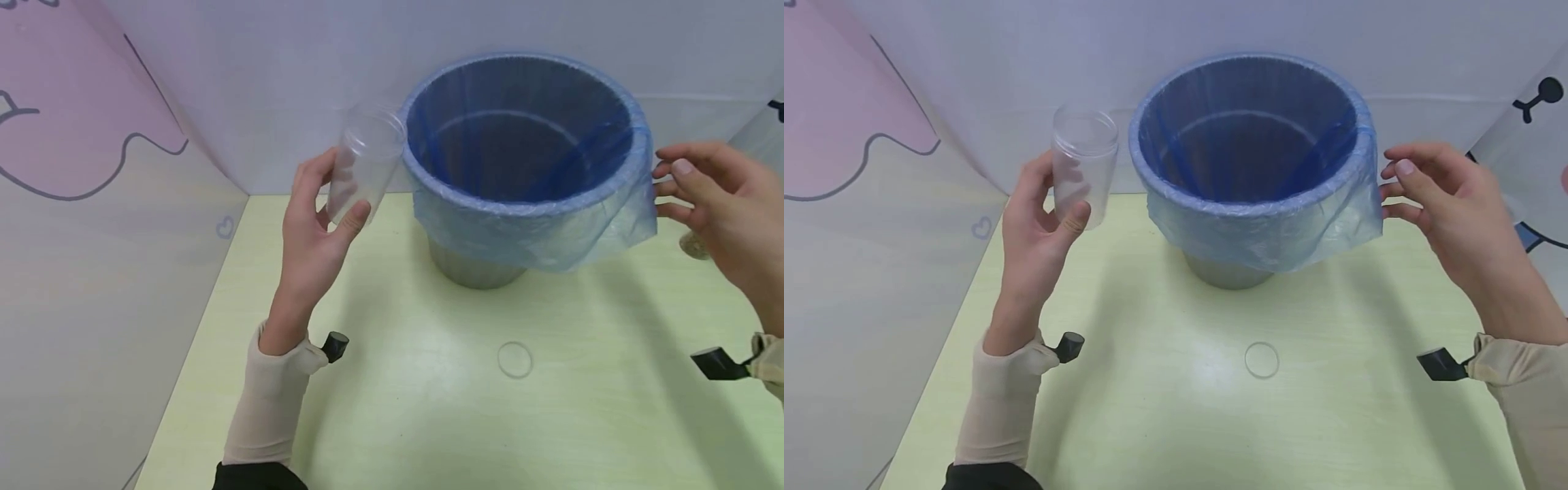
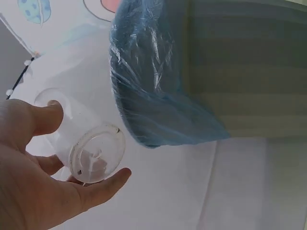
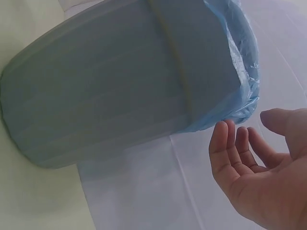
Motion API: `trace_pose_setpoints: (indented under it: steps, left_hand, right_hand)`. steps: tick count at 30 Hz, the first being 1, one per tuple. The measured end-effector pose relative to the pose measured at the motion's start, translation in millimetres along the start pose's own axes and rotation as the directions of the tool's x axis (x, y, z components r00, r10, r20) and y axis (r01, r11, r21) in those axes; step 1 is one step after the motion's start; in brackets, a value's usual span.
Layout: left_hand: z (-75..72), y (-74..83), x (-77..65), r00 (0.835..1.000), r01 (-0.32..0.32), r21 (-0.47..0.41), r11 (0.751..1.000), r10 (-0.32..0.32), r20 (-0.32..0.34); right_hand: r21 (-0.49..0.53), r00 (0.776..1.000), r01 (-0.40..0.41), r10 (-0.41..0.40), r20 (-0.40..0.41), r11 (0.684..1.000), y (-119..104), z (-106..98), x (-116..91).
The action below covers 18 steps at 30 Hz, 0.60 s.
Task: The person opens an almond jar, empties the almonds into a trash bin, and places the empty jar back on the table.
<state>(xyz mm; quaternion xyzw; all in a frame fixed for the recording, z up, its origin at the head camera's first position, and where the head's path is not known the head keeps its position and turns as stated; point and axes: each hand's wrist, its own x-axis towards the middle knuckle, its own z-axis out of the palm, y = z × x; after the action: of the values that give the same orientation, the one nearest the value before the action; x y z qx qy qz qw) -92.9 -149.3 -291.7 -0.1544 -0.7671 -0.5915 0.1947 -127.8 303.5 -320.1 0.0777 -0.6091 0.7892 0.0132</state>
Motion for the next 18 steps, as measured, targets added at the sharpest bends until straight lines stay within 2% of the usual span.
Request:
trace_pose_setpoints:
  steps: [5, 9, 15, 18]
  left_hand:
    - [-4.3, -11.7, -9.5, 0.998, 0.060, -0.068, 0.996, -0.061, -0.007]
    - [-4.7, -22.9, -18.4, 0.997, 0.072, -0.112, 0.991, -0.074, -0.017]
    - [-5.5, -42.4, -35.7, 0.994, 0.104, -0.087, 0.991, -0.105, -0.008]
    - [-6.7, -52.4, -45.3, 0.989, 0.144, -0.082, 0.986, -0.145, -0.008]
  right_hand:
    - [-0.022, 1.000, 0.000, -0.001, -0.024, 1.000, 7, -3, -9]
    - [-0.036, 1.000, 0.011, -0.011, -0.018, 0.999, 15, -7, -17]
    - [-0.070, 0.998, 0.047, -0.044, 0.042, 0.996, 32, -11, -31]
    - [-0.088, 0.999, 0.026, -0.022, 0.046, 0.996, 41, -13, -37]
